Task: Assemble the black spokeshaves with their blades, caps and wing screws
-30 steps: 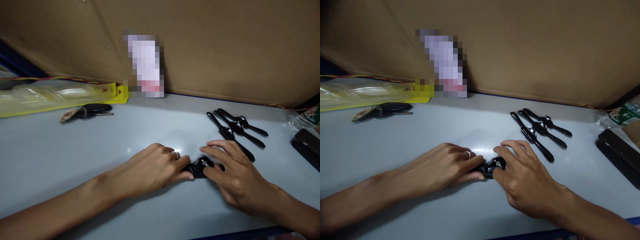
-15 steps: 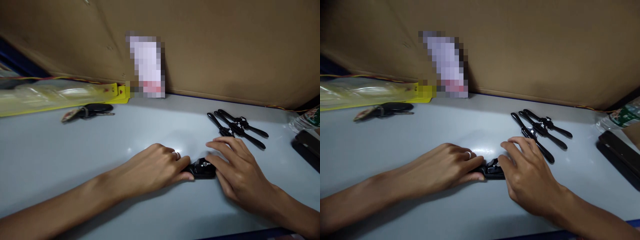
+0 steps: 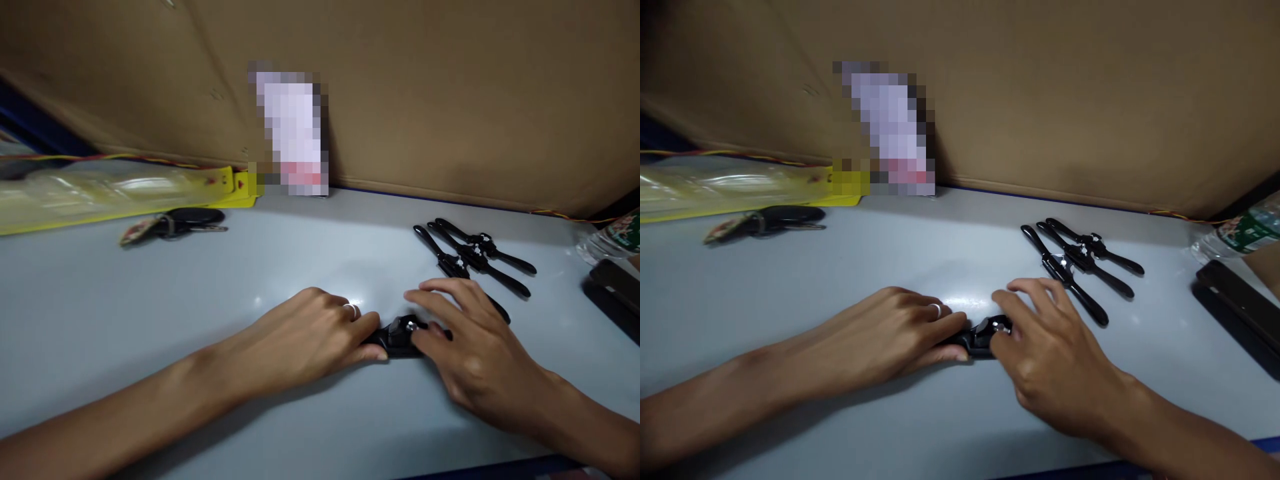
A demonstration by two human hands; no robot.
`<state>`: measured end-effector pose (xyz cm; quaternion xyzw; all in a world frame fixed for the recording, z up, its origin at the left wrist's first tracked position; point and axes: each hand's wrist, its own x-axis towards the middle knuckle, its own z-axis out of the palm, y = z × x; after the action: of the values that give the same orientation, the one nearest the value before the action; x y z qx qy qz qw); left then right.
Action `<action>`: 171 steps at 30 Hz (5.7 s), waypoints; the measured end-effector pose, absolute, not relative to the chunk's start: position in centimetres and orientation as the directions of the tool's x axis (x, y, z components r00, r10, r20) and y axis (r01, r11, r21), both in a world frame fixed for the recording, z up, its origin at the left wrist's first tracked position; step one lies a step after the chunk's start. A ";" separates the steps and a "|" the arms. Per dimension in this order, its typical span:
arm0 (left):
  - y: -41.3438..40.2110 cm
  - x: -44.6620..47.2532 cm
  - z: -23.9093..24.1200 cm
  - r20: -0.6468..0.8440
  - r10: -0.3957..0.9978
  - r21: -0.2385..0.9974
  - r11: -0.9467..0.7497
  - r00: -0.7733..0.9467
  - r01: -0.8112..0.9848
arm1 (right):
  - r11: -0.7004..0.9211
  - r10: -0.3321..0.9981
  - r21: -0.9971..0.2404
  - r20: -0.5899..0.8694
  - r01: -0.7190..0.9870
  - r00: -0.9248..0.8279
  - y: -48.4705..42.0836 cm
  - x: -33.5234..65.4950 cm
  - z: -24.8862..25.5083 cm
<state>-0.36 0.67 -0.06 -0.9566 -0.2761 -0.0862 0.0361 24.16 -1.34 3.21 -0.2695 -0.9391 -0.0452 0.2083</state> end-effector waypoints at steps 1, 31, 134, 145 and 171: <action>0.7 -0.4 -0.1 0.180 0.522 -0.023 -0.845 0.834 0.534 | 0.838 0.498 -0.014 0.426 0.545 -0.755 -1.3 24.1 3.2; 1.7 -0.7 0.9 0.106 0.638 0.294 -0.753 0.762 0.589 | 0.338 0.937 0.008 0.091 0.941 -0.337 4.0 30.1 5.5; 1.7 -0.2 -0.5 0.288 0.602 0.139 -0.796 0.745 0.590 | 0.808 0.553 -0.036 0.389 0.588 -0.737 1.7 23.6 2.4; 1.8 -0.3 -0.7 0.288 0.599 0.147 -0.799 0.747 0.583 | 0.486 0.787 0.113 0.376 0.867 -0.490 4.5 27.4 3.9; 4.0 -1.2 -0.5 0.242 0.785 0.373 -0.618 0.570 0.692 | 0.668 0.743 -0.220 0.243 0.711 -0.623 5.1 23.4 2.4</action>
<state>-1.20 3.99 -0.52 -0.8780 -0.4205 -0.1950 -0.1193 23.38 5.13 2.39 -0.4043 -0.8993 0.0513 0.1584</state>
